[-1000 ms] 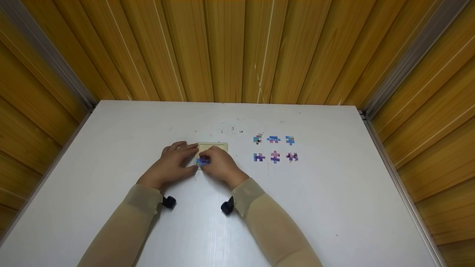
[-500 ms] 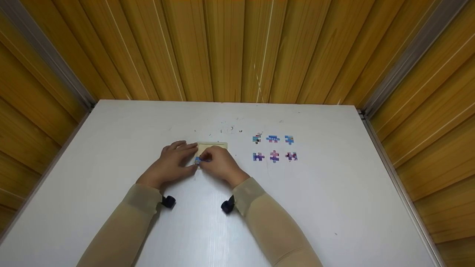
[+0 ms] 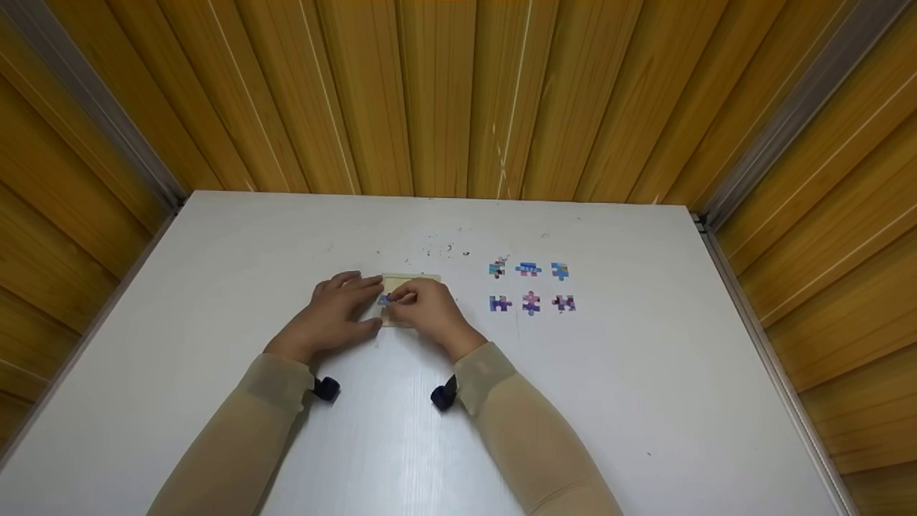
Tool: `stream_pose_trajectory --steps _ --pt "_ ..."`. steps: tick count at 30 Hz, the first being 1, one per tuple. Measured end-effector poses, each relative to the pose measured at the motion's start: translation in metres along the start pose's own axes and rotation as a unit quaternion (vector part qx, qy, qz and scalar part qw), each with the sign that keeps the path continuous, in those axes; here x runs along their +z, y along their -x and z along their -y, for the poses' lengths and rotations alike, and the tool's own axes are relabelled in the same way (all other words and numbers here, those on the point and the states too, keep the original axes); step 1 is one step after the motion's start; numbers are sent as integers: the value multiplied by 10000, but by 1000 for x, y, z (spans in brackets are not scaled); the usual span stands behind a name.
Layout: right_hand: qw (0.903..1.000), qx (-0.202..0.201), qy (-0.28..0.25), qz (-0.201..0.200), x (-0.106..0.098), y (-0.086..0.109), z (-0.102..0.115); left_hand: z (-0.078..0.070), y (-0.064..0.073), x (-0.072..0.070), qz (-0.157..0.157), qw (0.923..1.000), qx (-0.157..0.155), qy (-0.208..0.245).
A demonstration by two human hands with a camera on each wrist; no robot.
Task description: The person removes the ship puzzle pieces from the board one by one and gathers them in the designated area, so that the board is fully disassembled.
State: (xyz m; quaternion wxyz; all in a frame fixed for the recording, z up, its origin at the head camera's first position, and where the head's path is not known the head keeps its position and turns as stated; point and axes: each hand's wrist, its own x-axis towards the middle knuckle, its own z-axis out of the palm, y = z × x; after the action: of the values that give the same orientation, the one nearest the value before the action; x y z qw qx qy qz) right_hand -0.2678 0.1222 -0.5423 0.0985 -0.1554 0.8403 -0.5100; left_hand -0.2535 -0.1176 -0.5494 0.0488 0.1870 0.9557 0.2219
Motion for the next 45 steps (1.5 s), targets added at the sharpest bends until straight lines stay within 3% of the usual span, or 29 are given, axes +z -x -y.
stream_pose_trajectory --steps 10,19,23,30,39,45 --pt "9996 254 -117 -1 -14 0 5 -2 0 -1 26 9999 -106 32" --pt "9983 530 235 28 -48 10 9 -5 -4 -2 84 9996 -273 -25" --pt "9977 554 402 33 -63 22 6 -5 -3 -1 100 9995 -298 49" --pt "9983 -39 573 32 -85 50 -3 -3 -2 0 67 9995 -242 190" --pt "9956 30 934 -80 -110 85 -11 -4 -2 0 91 9992 -363 131" --pt "9940 32 1054 -286 -124 97 -13 -4 0 0 110 9989 -447 96"
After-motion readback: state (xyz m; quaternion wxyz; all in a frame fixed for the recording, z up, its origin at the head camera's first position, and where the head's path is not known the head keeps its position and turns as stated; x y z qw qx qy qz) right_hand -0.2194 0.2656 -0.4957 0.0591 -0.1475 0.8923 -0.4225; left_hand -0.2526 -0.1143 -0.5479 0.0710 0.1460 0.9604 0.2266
